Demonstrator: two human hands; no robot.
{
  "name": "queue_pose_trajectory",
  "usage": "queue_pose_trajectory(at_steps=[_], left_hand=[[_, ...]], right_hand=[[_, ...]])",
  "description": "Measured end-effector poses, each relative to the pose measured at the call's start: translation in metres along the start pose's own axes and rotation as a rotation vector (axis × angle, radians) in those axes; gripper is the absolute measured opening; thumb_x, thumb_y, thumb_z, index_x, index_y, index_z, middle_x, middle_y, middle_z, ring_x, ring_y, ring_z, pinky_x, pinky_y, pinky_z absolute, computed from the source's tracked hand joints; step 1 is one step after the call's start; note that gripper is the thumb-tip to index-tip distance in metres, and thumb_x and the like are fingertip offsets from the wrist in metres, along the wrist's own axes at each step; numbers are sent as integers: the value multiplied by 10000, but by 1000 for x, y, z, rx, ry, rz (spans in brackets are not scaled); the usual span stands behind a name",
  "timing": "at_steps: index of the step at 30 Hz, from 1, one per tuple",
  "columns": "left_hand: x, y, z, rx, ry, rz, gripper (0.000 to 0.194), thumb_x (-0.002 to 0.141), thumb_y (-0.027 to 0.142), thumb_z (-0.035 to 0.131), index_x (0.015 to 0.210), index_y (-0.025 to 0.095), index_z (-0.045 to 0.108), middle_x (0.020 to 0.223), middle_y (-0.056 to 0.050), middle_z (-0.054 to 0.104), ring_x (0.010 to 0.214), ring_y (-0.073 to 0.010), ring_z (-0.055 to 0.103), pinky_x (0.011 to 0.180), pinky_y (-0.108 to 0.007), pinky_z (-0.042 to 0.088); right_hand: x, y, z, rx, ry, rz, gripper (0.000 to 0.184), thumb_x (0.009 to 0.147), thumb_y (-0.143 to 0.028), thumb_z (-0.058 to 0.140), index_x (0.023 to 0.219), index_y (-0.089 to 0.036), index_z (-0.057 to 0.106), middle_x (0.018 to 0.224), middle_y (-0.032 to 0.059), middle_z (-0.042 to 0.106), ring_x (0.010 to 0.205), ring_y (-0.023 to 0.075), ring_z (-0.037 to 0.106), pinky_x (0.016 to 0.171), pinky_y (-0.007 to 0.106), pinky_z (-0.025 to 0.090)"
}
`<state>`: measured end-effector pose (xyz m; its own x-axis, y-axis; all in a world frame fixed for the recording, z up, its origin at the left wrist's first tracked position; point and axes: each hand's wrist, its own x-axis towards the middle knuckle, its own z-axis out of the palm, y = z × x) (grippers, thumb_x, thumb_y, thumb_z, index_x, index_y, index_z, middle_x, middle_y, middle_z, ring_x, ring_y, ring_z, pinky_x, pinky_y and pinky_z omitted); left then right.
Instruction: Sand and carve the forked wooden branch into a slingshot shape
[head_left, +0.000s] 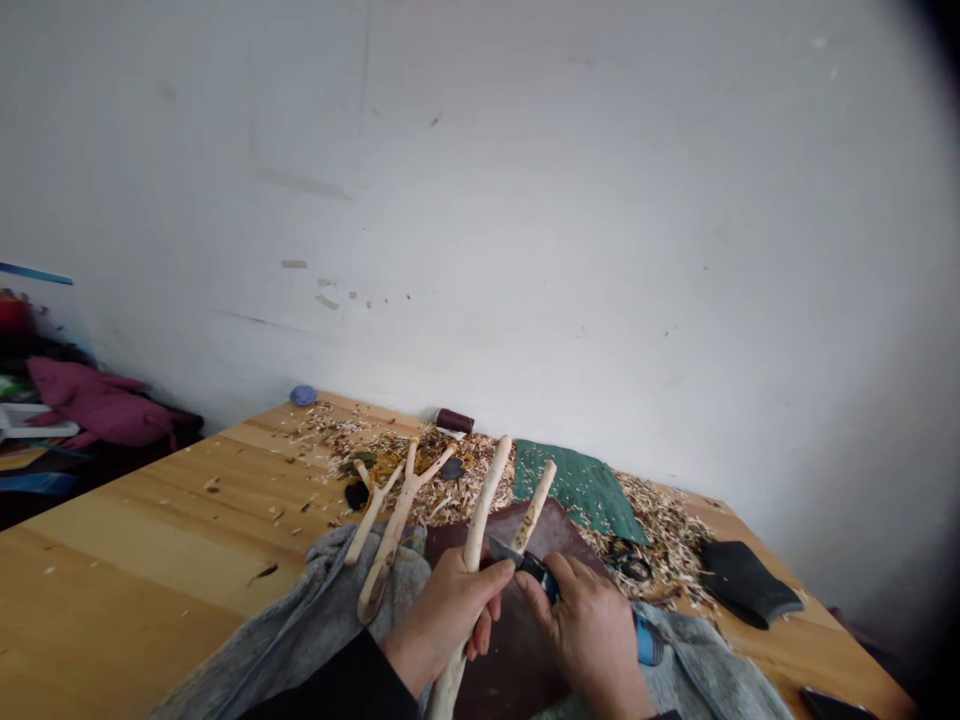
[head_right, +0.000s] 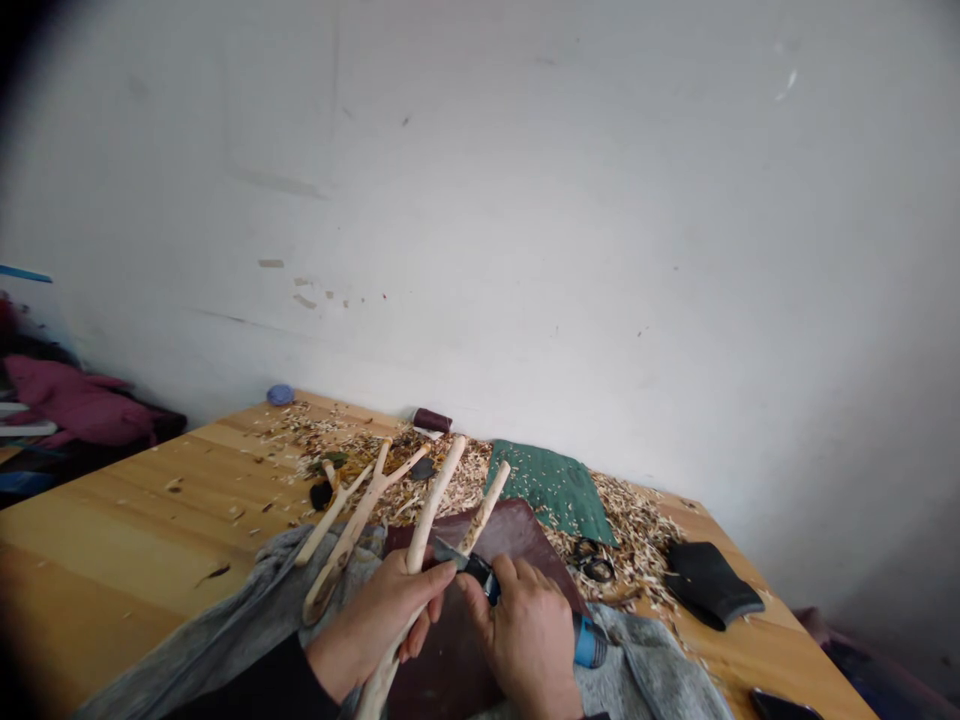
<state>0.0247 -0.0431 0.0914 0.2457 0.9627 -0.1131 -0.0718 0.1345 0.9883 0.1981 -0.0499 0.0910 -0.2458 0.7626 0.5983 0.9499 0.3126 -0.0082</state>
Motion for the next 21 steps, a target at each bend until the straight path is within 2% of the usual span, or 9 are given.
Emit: queue_pose_trajectory(at_steps=[5, 14, 21], left_hand=[[-3, 4, 2, -7, 19, 8, 454, 742, 596, 641, 560, 204, 502, 359, 72, 419, 278, -80, 371, 328, -205, 236], [-6, 13, 2, 21, -46, 46, 395, 744, 547, 625, 598, 205, 494, 431, 75, 453, 253, -64, 360, 271, -190, 237], [-2, 9, -2, -51, -108, -23, 409, 715, 550, 619, 584, 176, 519, 441, 60, 462, 245, -48, 330, 249, -181, 232]], right_hand=[[0, 2, 0, -17, 17, 2, 472, 959, -571, 326, 788, -226, 600, 660, 26, 653, 600, 189, 639, 569, 272, 342], [1, 11, 1, -70, 11, 12, 516, 934, -630, 322, 750, -229, 589, 639, 18, 634, 585, 197, 634, 554, 284, 321], [3, 13, 0, -95, 137, -43, 540, 931, -639, 315, 777, -218, 617, 633, 22, 612, 596, 202, 613, 590, 296, 330]])
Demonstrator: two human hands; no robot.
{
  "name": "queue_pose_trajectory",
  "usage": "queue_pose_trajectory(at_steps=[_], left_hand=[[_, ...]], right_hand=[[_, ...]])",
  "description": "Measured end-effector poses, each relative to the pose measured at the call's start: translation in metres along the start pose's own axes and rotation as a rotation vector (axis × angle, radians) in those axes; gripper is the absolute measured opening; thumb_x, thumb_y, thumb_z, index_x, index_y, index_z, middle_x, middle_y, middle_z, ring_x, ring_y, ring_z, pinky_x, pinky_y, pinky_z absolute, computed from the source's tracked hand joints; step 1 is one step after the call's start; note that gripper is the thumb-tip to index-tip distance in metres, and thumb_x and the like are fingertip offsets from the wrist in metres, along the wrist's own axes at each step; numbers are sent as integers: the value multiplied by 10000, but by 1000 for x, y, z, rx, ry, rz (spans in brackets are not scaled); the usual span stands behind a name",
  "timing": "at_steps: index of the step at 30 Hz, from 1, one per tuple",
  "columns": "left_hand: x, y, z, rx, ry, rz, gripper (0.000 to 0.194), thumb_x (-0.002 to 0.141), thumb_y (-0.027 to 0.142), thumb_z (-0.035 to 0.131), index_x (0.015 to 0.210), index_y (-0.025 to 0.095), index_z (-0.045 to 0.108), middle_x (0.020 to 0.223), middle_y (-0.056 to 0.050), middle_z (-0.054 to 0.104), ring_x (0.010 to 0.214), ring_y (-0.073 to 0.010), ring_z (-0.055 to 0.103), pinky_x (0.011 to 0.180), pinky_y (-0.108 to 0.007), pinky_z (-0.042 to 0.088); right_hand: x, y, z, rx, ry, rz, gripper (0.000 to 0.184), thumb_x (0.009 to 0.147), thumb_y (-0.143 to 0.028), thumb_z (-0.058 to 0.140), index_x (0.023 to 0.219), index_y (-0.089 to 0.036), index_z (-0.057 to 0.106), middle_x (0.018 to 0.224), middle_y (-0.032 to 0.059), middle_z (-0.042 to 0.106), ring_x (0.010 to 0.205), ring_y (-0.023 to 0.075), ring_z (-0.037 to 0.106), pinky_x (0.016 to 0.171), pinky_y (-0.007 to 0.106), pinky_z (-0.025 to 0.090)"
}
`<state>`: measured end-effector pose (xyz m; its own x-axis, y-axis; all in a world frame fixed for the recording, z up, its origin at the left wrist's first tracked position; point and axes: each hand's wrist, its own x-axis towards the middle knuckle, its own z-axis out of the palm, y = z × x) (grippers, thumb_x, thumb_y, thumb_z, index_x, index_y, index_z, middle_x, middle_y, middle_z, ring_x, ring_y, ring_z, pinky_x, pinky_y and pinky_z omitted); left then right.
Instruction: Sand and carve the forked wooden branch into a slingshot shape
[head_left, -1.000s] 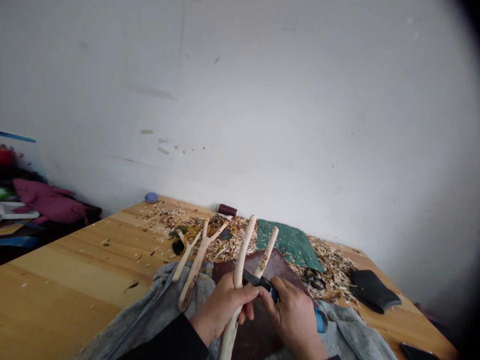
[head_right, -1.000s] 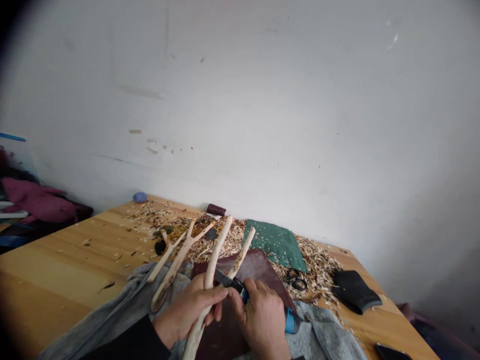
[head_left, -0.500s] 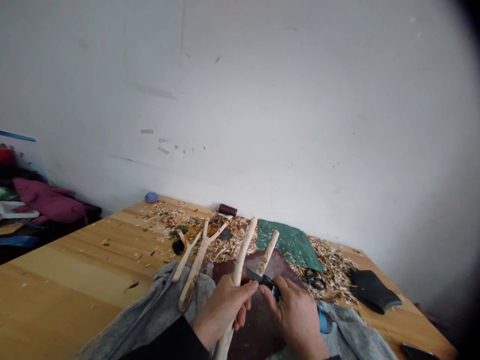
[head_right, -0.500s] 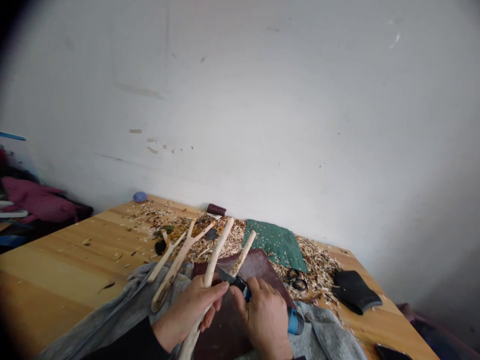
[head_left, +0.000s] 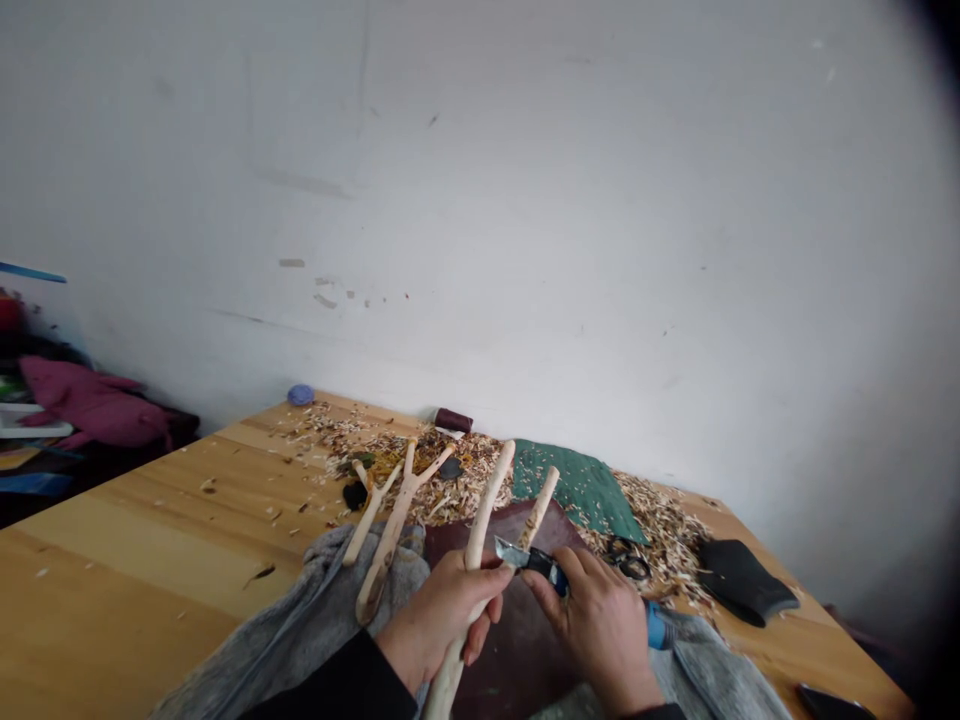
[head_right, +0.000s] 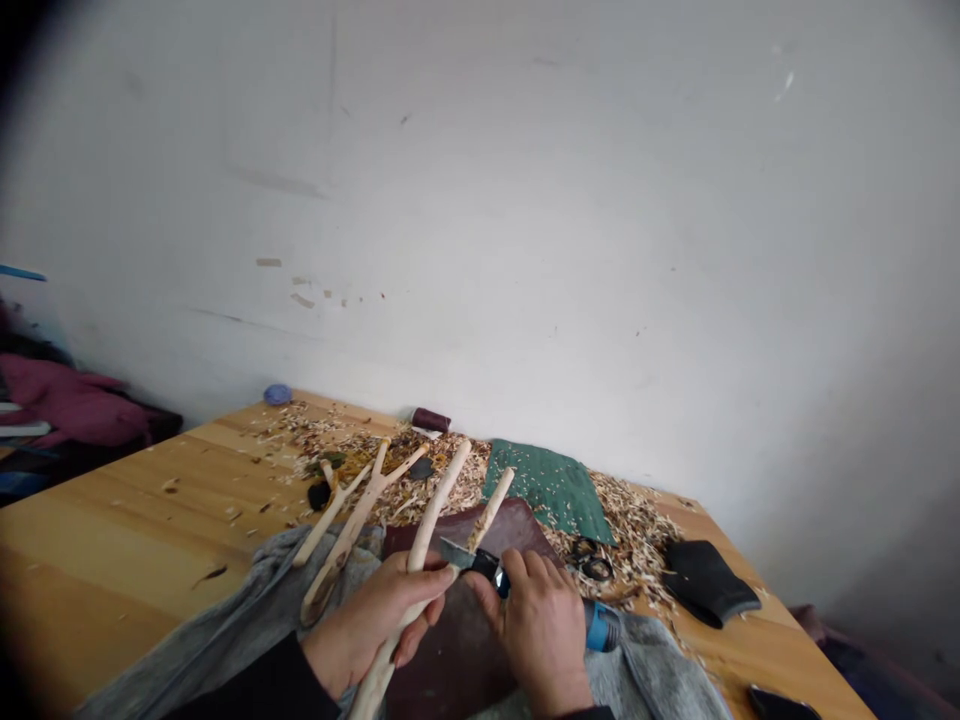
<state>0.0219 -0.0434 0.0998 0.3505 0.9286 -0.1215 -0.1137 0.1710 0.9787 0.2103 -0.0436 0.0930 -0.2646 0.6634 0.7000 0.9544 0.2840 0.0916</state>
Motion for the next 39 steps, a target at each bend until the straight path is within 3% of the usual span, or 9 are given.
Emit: queue_pose_trajectory(at_steps=[7, 16, 19, 24, 28, 31, 33, 36, 39], left_hand=[[-7, 14, 0, -202, -62, -115, 378, 652, 510, 701, 742, 174, 553, 522, 62, 535, 267, -25, 306, 265, -166, 245], [-5, 7, -10, -417, -204, -287, 393, 691, 440, 752, 914, 178, 561, 565, 57, 551, 308, -30, 334, 302, -163, 214], [-5, 9, -11, -495, -238, -333, 418, 706, 415, 740, 994, 157, 582, 564, 60, 544, 318, -18, 323, 314, -152, 208], [-6, 9, -5, -389, -145, -152, 454, 749, 397, 667, 1112, 150, 550, 559, 34, 595, 295, -52, 369, 289, -168, 250], [-6, 5, -1, -283, -114, -28, 578, 703, 326, 654, 1221, 120, 503, 617, 10, 638, 293, -78, 448, 279, -181, 320], [-7, 3, 0, -320, -86, 0, 644, 671, 308, 658, 1268, 161, 464, 743, 2, 668, 315, -91, 505, 284, -195, 361], [-6, 2, 0, -315, -77, 1, 531, 660, 289, 647, 1161, 161, 528, 711, 10, 660, 313, -93, 506, 278, -189, 344], [-4, 2, 1, -260, -50, -21, 194, 625, 271, 625, 768, 160, 557, 459, 48, 540, 248, -78, 405, 254, -179, 258], [-3, 2, 3, -245, -49, -47, 174, 595, 260, 614, 685, 213, 473, 323, 93, 418, 223, -72, 312, 259, -179, 232]], right_hand=[[1, 0, -3, -14, 121, -44, 525, 929, -624, 347, 845, -201, 645, 637, 27, 601, 624, 195, 599, 632, 300, 335], [0, 5, -2, -13, 243, -120, 513, 933, -587, 387, 889, -156, 662, 693, 60, 643, 634, 190, 604, 636, 302, 364], [-1, 10, -1, -59, 279, -74, 461, 931, -554, 444, 867, -154, 665, 693, 59, 660, 622, 196, 616, 647, 306, 388], [-1, 17, 5, 36, 241, 59, 490, 951, -563, 386, 890, -171, 676, 755, 66, 713, 591, 170, 656, 563, 257, 428], [-1, 9, 6, 215, 66, -21, 497, 961, -558, 361, 1079, -172, 650, 802, 61, 735, 633, 159, 693, 568, 224, 467], [-2, 0, 6, 255, -37, -67, 514, 954, -585, 338, 999, -191, 665, 727, 43, 717, 594, 168, 686, 550, 233, 466], [-2, -3, 7, 244, -69, -73, 515, 949, -595, 335, 920, -205, 670, 688, 33, 702, 578, 174, 682, 529, 237, 453], [-3, -3, 10, 205, -69, -53, 525, 958, -590, 310, 910, -210, 669, 668, 31, 699, 562, 173, 681, 503, 237, 426], [-3, 0, 12, 141, -49, -28, 560, 970, -584, 257, 896, -210, 666, 645, 30, 698, 511, 161, 662, 471, 239, 383]])
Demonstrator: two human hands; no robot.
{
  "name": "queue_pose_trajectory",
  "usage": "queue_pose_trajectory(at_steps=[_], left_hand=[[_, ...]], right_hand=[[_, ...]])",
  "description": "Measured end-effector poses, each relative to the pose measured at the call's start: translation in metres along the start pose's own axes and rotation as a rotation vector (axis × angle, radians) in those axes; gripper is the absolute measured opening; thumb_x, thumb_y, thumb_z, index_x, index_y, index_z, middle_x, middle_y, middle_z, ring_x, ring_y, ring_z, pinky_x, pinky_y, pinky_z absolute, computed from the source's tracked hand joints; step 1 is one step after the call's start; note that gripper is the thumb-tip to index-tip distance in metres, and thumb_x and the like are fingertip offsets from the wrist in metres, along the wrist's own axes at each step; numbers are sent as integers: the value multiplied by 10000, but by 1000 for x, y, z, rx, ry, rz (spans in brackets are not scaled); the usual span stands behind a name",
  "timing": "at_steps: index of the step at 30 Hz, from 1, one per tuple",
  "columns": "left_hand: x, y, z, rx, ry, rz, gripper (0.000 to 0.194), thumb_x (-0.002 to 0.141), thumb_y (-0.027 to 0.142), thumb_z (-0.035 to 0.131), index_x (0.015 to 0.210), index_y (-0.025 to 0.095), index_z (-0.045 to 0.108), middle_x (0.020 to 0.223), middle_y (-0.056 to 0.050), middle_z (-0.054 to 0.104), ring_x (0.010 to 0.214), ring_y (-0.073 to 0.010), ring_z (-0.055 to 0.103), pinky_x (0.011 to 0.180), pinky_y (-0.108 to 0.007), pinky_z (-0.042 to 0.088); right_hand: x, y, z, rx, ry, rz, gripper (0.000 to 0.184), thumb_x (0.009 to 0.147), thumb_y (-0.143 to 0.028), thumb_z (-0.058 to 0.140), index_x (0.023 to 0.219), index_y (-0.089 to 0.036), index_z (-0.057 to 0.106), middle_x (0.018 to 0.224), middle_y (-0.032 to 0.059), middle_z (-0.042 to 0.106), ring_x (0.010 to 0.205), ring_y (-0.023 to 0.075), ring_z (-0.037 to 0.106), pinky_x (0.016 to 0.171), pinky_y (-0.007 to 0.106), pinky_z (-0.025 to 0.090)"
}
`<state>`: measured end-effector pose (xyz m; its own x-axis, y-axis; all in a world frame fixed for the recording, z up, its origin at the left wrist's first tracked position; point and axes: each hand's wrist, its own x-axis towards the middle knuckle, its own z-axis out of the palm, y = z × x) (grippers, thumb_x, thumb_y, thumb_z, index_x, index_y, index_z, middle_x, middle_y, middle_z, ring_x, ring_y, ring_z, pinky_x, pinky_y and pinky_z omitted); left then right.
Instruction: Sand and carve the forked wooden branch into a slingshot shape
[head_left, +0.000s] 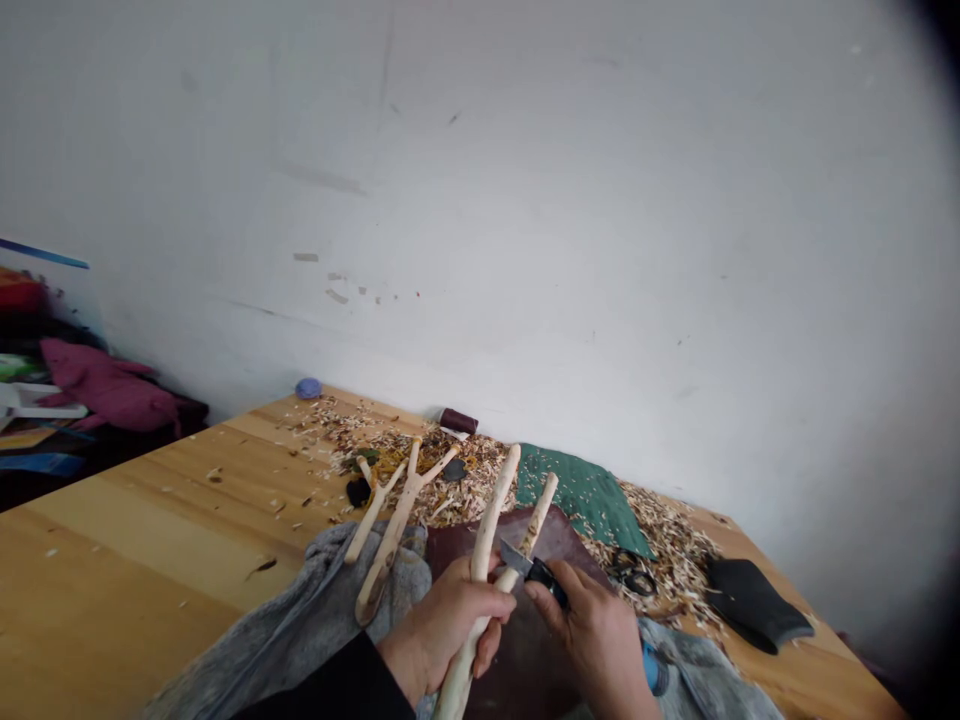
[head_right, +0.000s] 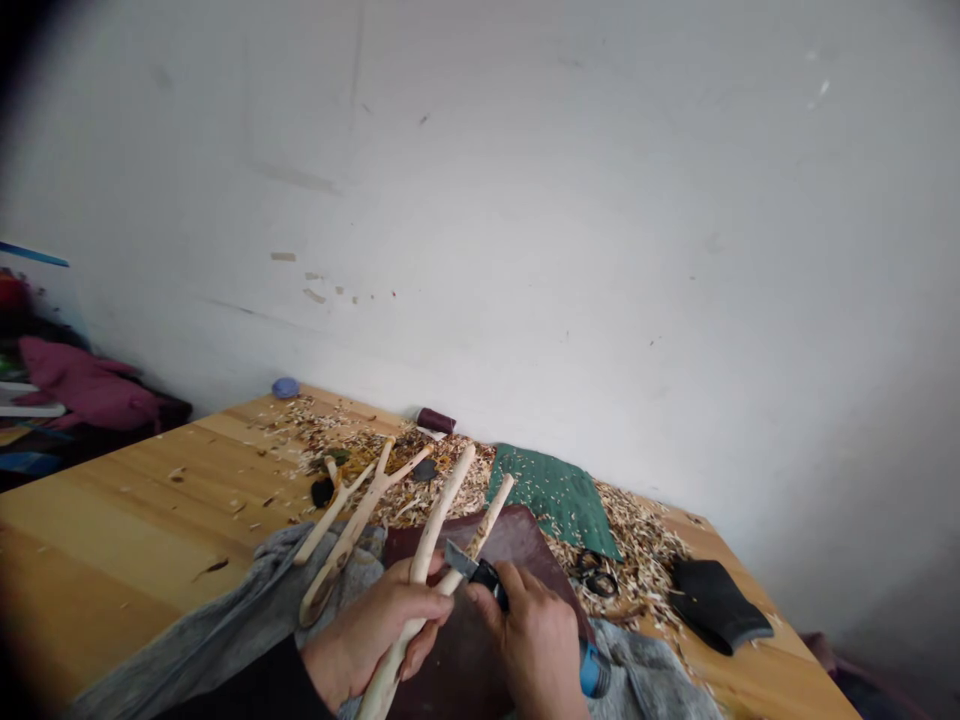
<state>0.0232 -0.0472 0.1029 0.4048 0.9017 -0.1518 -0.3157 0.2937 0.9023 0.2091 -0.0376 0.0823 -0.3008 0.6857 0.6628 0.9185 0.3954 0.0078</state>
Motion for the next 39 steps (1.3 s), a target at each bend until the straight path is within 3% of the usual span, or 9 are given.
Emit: queue_pose_trajectory(at_steps=[7, 12, 16, 19, 21, 25, 27, 33, 39], left_hand=[[2, 2, -1, -62, -46, -75, 236, 603, 257, 644, 679, 237, 421, 322, 117, 366, 253, -54, 221, 291, -181, 196], [-1, 7, -5, -187, -143, -105, 184, 603, 219, 637, 741, 191, 518, 473, 87, 457, 303, -29, 251, 316, -181, 164], [-4, 11, -5, -297, -161, -170, 301, 590, 180, 647, 878, 160, 561, 603, 59, 527, 336, -6, 263, 337, -182, 129], [-4, 9, -3, -228, -151, -116, 254, 631, 195, 625, 876, 152, 575, 567, 64, 503, 314, -13, 247, 328, -200, 134], [-4, 6, -1, -151, -126, -72, 245, 651, 218, 618, 882, 144, 587, 525, 75, 471, 300, -23, 261, 316, -200, 157], [-6, 4, 1, -117, -22, -4, 558, 660, 258, 651, 1196, 188, 509, 611, 68, 529, 364, -65, 420, 326, -175, 247], [-8, 3, 1, -125, -6, -1, 626, 665, 290, 668, 1251, 209, 461, 624, 65, 543, 411, -85, 469, 345, -168, 290], [-6, -5, -2, -39, -23, 9, 359, 670, 410, 673, 902, 191, 509, 474, 72, 494, 339, -69, 354, 321, -167, 284], [-4, -6, 0, 24, -9, 6, 303, 674, 393, 653, 801, 227, 434, 434, 97, 459, 301, -60, 290, 304, -172, 272]], right_hand=[[-1, -3, 2, -52, 20, -3, 556, 971, -581, 263, 846, -201, 649, 645, 21, 666, 537, 152, 645, 504, 252, 359], [-1, 2, -1, -114, 104, -8, 531, 966, -574, 303, 793, -202, 640, 617, 19, 642, 535, 158, 623, 539, 258, 370], [-1, 25, -6, -257, 129, 192, 535, 963, -576, 313, 726, -214, 628, 600, 42, 668, 491, 177, 621, 475, 258, 345], [-1, 32, -8, -218, 86, 332, 514, 964, -563, 309, 841, -220, 671, 524, 28, 664, 424, 196, 616, 407, 253, 324], [-1, 27, -7, -115, 73, 315, 491, 954, -560, 340, 966, -207, 682, 551, 31, 686, 453, 205, 645, 416, 250, 370], [0, 6, -4, 92, 47, 150, 493, 947, -566, 367, 1066, -184, 654, 834, 78, 752, 626, 189, 713, 519, 230, 475], [1, -2, -3, 143, -5, 91, 479, 963, -545, 341, 1057, -191, 651, 846, 70, 751, 640, 182, 716, 532, 223, 486], [1, -10, 2, 117, -69, -31, 480, 991, -475, 293, 1131, -177, 643, 840, 68, 755, 608, 187, 714, 517, 233, 498], [-1, -13, 2, 60, -63, -24, 420, 977, -400, 355, 1214, -167, 612, 842, 79, 754, 589, 183, 705, 508, 230, 493]])
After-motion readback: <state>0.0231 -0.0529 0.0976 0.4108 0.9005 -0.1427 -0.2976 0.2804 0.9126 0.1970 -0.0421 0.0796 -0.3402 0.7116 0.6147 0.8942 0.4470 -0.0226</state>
